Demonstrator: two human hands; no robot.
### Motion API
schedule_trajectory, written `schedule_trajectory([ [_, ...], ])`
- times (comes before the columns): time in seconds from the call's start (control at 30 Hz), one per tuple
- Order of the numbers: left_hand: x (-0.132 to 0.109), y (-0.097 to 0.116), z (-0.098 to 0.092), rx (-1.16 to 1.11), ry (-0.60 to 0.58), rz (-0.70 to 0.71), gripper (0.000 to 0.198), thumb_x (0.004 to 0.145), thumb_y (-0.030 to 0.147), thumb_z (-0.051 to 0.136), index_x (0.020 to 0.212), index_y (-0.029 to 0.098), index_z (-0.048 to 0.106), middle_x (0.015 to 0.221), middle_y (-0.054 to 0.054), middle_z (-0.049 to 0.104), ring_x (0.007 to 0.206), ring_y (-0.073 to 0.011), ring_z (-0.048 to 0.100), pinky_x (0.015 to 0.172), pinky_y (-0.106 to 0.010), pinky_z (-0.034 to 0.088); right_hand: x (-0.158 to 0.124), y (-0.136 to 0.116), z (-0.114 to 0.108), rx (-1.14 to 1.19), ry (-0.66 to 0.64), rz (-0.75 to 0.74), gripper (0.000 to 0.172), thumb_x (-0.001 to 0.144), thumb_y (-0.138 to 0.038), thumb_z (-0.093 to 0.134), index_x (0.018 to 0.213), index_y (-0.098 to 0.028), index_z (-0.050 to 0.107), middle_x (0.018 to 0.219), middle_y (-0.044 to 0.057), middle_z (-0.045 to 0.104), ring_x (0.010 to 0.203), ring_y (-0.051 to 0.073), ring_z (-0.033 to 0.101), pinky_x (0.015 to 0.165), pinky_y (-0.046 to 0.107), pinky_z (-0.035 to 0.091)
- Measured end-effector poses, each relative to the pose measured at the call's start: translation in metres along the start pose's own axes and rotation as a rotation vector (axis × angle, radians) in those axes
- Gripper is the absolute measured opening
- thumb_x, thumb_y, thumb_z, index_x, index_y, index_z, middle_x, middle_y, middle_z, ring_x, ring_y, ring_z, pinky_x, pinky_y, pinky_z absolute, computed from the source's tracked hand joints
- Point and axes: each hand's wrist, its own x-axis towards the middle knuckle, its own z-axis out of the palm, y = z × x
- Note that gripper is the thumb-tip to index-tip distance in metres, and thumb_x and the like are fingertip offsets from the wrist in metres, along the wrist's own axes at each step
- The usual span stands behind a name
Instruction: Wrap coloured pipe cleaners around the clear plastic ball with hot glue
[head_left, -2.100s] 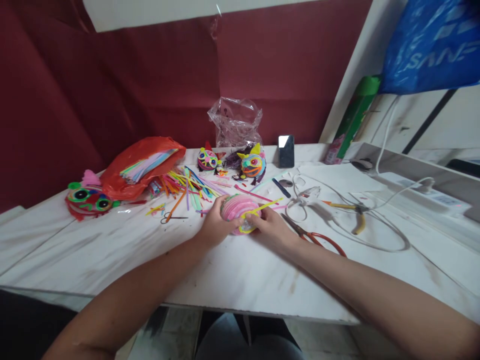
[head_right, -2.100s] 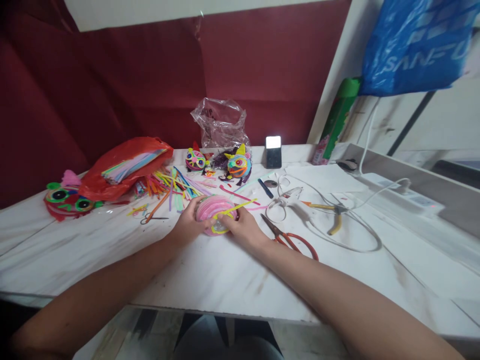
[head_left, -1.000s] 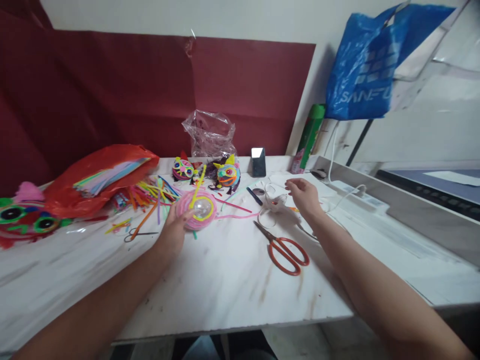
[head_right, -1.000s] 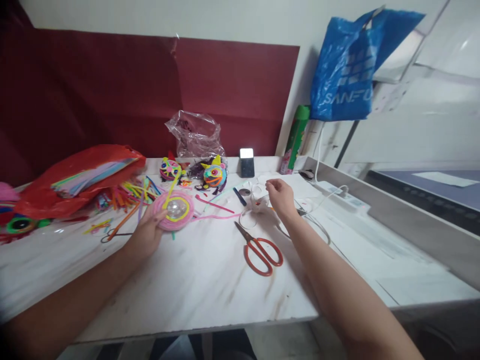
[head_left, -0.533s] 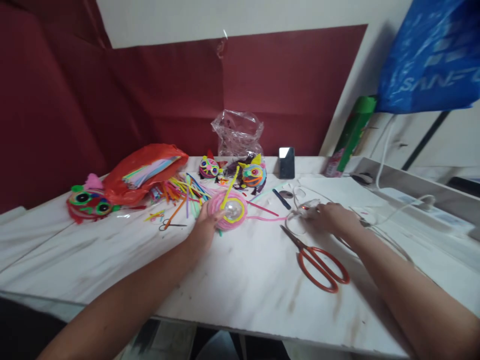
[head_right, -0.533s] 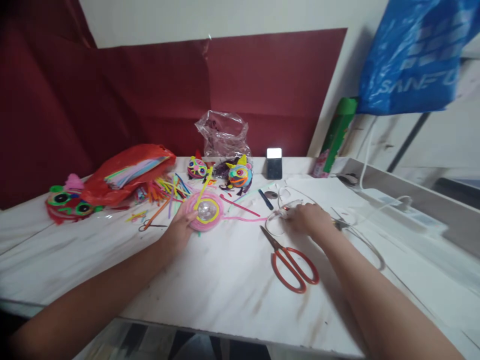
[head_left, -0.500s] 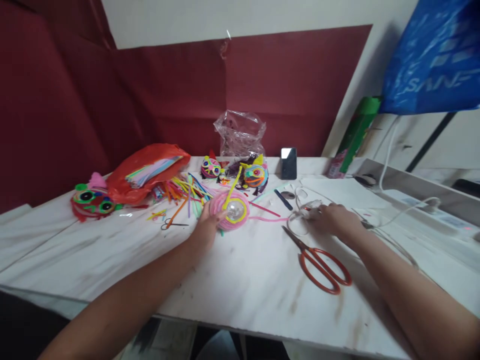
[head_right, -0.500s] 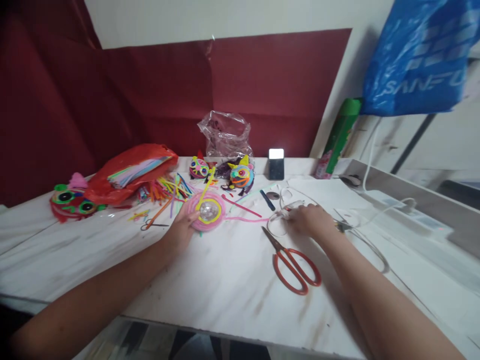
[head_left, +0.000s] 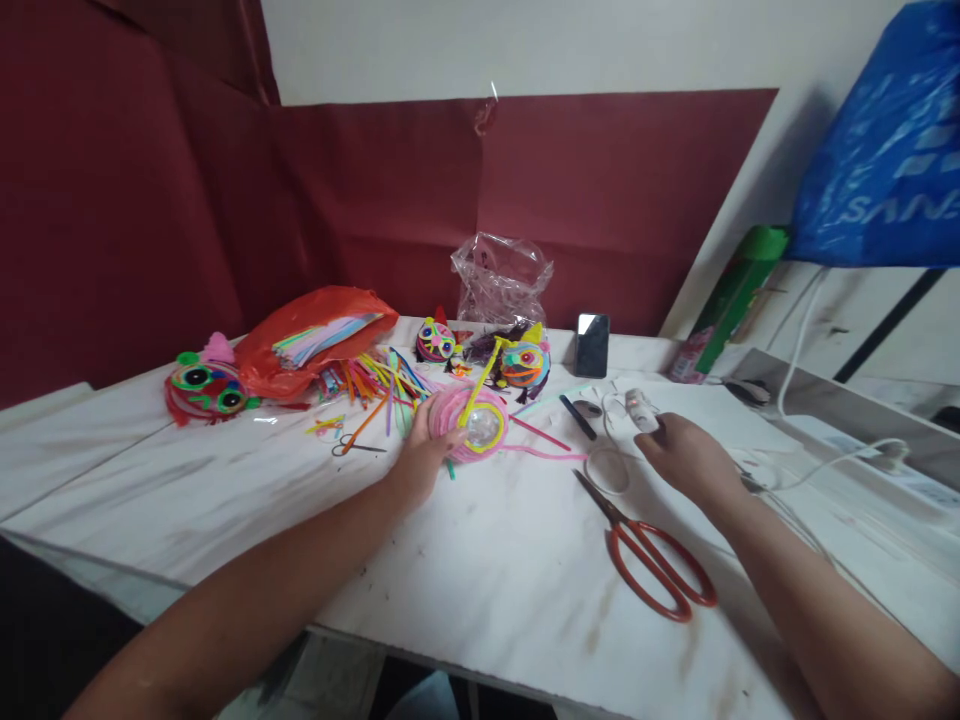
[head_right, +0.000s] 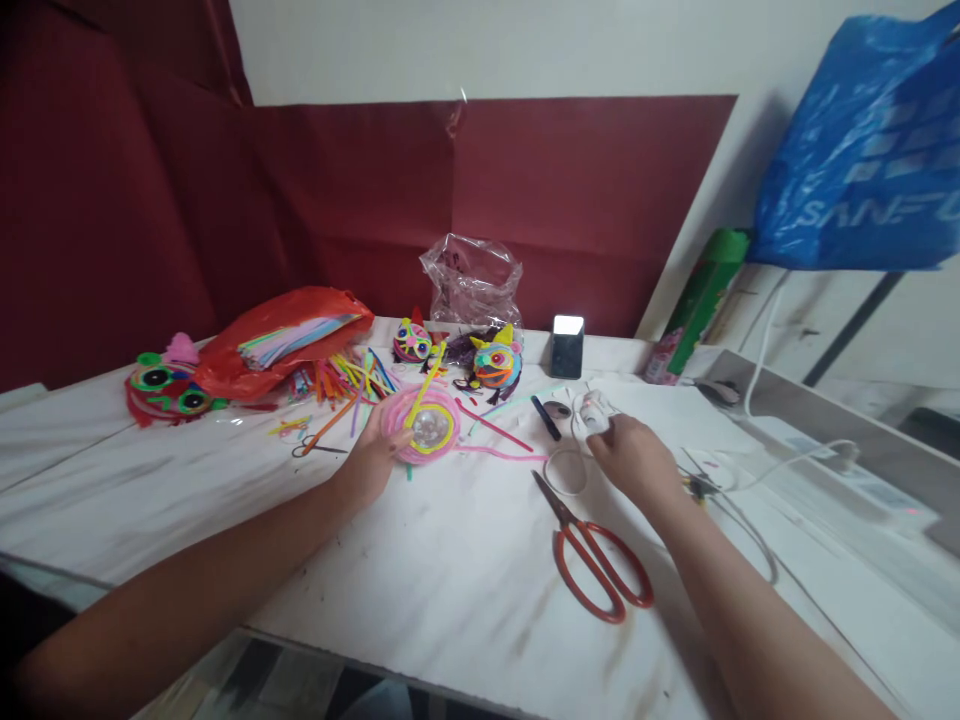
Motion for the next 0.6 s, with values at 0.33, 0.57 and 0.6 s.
schedule_trajectory([
  [0.33, -0.002, 0.001, 0.004, 0.069, 0.024, 0.015, 0.074, 0.061, 0.023, 0.076, 0.129, 0.021, 0.046, 0.134, -0.009, 0.056, 0.124, -0.0263, 0.053, 0.104, -0.040, 0.043, -0.039, -0.039, -0.028, 0.754, -0.100, -0.016, 0.037, 0.070, -0.042, 0.046, 0.071, -0.015, 0.072, 0.055, 0.003, 0.063, 0.052, 0.018, 0.056, 0.048, 0.028, 0.041],
  [0.57, -0.003, -0.002, 0.005, 0.128, 0.056, 0.007, 0.072, 0.061, 0.020, 0.076, 0.126, 0.023, 0.047, 0.124, -0.006, 0.061, 0.114, -0.0248, 0.058, 0.093, -0.035, 0.049, -0.078, -0.063, -0.032, 0.892, -0.293, -0.325, 0.037, 0.079, -0.042, 0.049, 0.087, -0.017, 0.074, 0.061, 0.002, 0.064, 0.055, 0.016, 0.057, 0.052, 0.026, 0.047],
  [0.6, -0.002, -0.003, 0.005, 0.127, 0.049, 0.001, 0.073, 0.060, 0.019, 0.076, 0.127, 0.024, 0.046, 0.123, -0.006, 0.062, 0.113, -0.0252, 0.058, 0.092, -0.036, 0.049, -0.082, -0.065, -0.031, 0.889, -0.289, -0.369, 0.035, 0.081, -0.041, 0.050, 0.090, -0.017, 0.074, 0.062, 0.002, 0.063, 0.055, 0.016, 0.057, 0.052, 0.026, 0.047],
])
